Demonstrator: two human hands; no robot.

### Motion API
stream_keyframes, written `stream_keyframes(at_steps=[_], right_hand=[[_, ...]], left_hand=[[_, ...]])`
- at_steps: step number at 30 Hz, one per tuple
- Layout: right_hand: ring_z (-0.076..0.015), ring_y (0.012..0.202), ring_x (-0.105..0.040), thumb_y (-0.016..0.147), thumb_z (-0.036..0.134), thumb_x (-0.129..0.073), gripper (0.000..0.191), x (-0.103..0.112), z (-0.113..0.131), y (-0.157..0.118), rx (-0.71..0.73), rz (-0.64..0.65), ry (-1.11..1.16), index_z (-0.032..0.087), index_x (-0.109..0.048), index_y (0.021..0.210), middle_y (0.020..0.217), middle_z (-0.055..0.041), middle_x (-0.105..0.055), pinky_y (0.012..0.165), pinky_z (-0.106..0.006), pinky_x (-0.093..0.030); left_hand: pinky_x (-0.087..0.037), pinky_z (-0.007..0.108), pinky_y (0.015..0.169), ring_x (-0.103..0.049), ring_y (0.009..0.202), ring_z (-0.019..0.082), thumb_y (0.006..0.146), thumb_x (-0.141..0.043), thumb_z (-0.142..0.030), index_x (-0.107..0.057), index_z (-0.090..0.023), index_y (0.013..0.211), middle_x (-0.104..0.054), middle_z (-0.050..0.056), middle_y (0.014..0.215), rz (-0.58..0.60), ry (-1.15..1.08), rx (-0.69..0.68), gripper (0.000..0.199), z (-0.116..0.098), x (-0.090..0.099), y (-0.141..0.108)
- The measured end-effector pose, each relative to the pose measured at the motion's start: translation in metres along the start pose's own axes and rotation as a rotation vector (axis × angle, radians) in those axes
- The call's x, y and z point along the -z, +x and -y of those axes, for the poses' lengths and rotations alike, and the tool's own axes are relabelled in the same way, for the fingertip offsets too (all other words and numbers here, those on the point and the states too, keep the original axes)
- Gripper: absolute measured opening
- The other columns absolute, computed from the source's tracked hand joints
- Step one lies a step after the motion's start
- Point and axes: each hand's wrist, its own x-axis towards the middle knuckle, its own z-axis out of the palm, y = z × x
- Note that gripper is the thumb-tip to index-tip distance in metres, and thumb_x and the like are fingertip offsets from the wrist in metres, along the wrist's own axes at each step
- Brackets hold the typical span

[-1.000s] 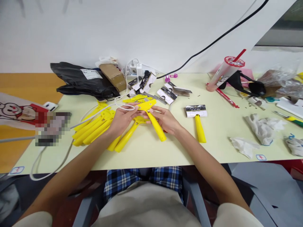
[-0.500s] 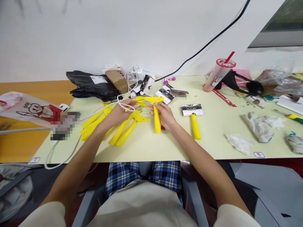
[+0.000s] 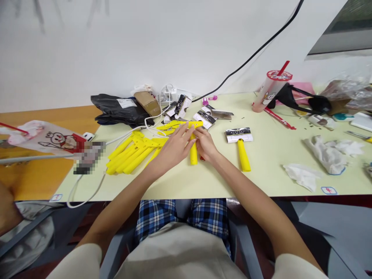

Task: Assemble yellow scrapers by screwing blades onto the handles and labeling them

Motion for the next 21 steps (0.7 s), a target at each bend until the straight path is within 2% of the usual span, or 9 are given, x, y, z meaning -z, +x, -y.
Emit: stream_keyframes(at_steps=[3, 6, 9, 12, 14, 17, 19, 21], right_hand=[[-0.0257, 0.113, -0.076, 0.069, 0.036, -0.091, 0.037, 0.001, 0.002, 0.001, 0.018, -0.008, 0.023, 0.025, -0.074, 0.099, 0.111, -0.0025, -0.083, 0.1, -0.037, -0.062], [-0.0246, 0.118, -0.076, 0.07, 0.037, -0.09, 0.04, 0.002, 0.004, 0.0, 0.022, -0.003, 0.028, 0.025, -0.076, 0.106, 0.117, -0.0023, -0.084, 0.103, -0.035, -0.061], [-0.024, 0.12, -0.076, 0.072, 0.039, -0.09, 0.042, 0.001, 0.005, -0.002, 0.04, -0.011, 0.042, 0.026, -0.077, 0.11, 0.123, -0.0026, -0.083, 0.105, -0.034, -0.061], [-0.0244, 0.127, -0.074, 0.074, 0.039, -0.09, 0.043, -0.001, 0.004, -0.004, 0.08, 0.004, 0.03, 0.027, -0.078, 0.114, 0.131, -0.0024, -0.082, 0.111, -0.034, -0.059], [-0.0246, 0.133, -0.071, 0.077, 0.038, -0.089, 0.04, -0.003, 0.002, -0.006, 0.134, 0.018, -0.003, 0.028, -0.079, 0.115, 0.134, -0.002, -0.08, 0.116, -0.036, -0.056], [-0.0262, 0.14, -0.065, 0.084, 0.045, -0.084, 0.037, -0.003, -0.002, -0.006, 0.211, 0.026, -0.094, 0.03, -0.079, 0.117, 0.133, -0.0028, -0.077, 0.123, -0.042, -0.053], [-0.0278, 0.146, -0.058, 0.089, 0.055, -0.082, 0.039, -0.001, -0.001, -0.006, 0.273, 0.033, -0.247, 0.031, -0.08, 0.12, 0.136, -0.005, -0.071, 0.126, -0.045, -0.051], [-0.0297, 0.15, -0.052, 0.092, 0.067, -0.08, 0.046, 0.001, 0.009, -0.005, 0.361, 0.031, -0.448, 0.032, -0.082, 0.122, 0.141, -0.0082, -0.062, 0.129, -0.049, -0.048]], left_hand=[[-0.024, 0.067, 0.14, -0.031, 0.172, 0.046, 0.107, -0.054, -0.026, -0.055, -0.01, 0.167, -0.042, 0.025, 0.18, 0.009, 0.013, -0.001, 0.063, 0.003, -0.016, 0.016], [-0.024, 0.066, 0.141, -0.027, 0.174, 0.043, 0.105, -0.052, -0.02, -0.051, -0.012, 0.17, -0.039, 0.023, 0.182, -0.013, 0.033, -0.009, 0.066, 0.003, -0.026, 0.021], [-0.024, 0.063, 0.142, -0.021, 0.176, 0.04, 0.104, -0.052, -0.017, -0.048, -0.01, 0.172, -0.034, 0.023, 0.184, -0.023, 0.065, 0.001, 0.069, 0.004, -0.03, 0.023], [-0.025, 0.062, 0.142, -0.022, 0.176, 0.042, 0.101, -0.054, -0.014, -0.047, -0.009, 0.173, -0.032, 0.024, 0.184, -0.022, 0.038, 0.031, 0.072, 0.005, -0.03, 0.026], [-0.028, 0.062, 0.142, -0.026, 0.175, 0.041, 0.1, -0.054, -0.013, -0.048, -0.011, 0.172, -0.034, 0.024, 0.184, -0.023, -0.031, 0.049, 0.072, 0.006, -0.029, 0.028], [-0.03, 0.059, 0.142, -0.029, 0.175, 0.035, 0.101, -0.051, -0.011, -0.051, -0.017, 0.169, -0.041, 0.019, 0.181, -0.059, -0.178, 0.031, 0.068, 0.006, -0.026, 0.031], [-0.031, 0.055, 0.142, -0.037, 0.172, 0.031, 0.103, -0.051, -0.014, -0.052, -0.02, 0.165, -0.048, 0.018, 0.176, -0.129, -0.298, 0.014, 0.063, 0.007, -0.023, 0.03], [-0.039, 0.052, 0.137, -0.049, 0.164, 0.028, 0.104, -0.056, -0.02, -0.053, -0.024, 0.159, -0.055, 0.016, 0.171, -0.187, -0.491, 0.041, 0.055, 0.01, -0.016, 0.029]])
